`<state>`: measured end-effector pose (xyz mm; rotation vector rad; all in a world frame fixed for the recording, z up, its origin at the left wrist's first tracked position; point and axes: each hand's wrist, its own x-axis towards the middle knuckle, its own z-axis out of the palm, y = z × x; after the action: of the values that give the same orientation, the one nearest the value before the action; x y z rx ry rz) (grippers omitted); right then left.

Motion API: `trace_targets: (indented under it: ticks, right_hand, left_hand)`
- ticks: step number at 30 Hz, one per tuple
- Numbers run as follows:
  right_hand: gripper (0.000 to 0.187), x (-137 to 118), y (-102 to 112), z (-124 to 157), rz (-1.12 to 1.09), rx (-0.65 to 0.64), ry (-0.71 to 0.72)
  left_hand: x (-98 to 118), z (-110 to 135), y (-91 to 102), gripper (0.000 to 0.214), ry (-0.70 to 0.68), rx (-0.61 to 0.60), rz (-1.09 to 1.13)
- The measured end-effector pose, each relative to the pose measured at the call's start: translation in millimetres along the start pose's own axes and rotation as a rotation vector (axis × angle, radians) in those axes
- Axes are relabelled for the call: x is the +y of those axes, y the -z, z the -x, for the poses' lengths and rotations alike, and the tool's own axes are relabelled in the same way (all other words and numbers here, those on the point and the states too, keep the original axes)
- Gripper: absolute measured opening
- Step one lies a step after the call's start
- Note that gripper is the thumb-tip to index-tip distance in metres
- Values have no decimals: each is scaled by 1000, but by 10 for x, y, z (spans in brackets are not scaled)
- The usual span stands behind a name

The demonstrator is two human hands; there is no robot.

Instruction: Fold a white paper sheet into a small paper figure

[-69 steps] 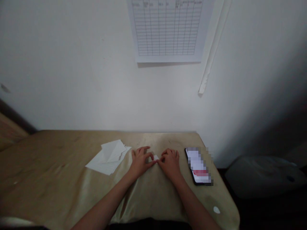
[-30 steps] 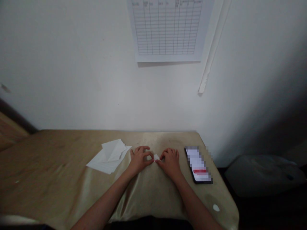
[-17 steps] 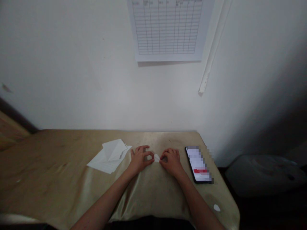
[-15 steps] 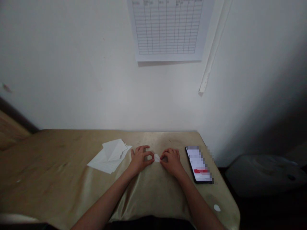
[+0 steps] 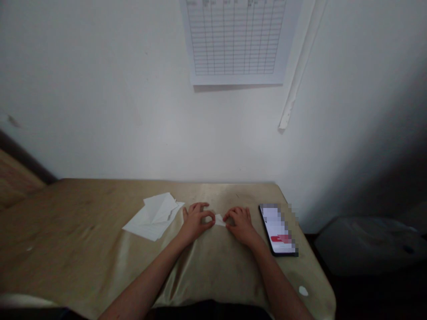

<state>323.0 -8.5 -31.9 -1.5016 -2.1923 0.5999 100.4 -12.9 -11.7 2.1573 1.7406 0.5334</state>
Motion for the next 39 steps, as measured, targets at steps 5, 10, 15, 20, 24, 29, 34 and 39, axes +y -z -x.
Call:
trace_targets:
  ticks: [5,10,15,20,24,29,34,39]
  right_hand:
    - [33,48,-24,0,12,10,39]
    - [48,98,-99,8,-69,97,122]
    - [71,51,-134,9,-77,62,179]
    - [77,-37,-116,12,4,8,202]
    - [76,-62,-118,10,50,33,201]
    - [84,-61,-133,12,66,11,206]
    - [68,-66,-126,2,67,76,214]
    - [41,-101,-107,-12,33,159,216]
  left_hand:
    - [14,-2,-37,12,-1,21,-8]
    - [5,-31,-76,11,25,75,-13]
    - [-16,-43,-92,11,31,120,-15]
    - [-18,-38,-101,15,-23,115,-12]
    - [-11,-27,-106,17,-33,106,-14]
    - [-16,-30,-106,18,-22,110,-13]
    - [-38,-47,-132,14,-29,143,-23]
    - [-60,-61,-157,13,-33,165,-29]
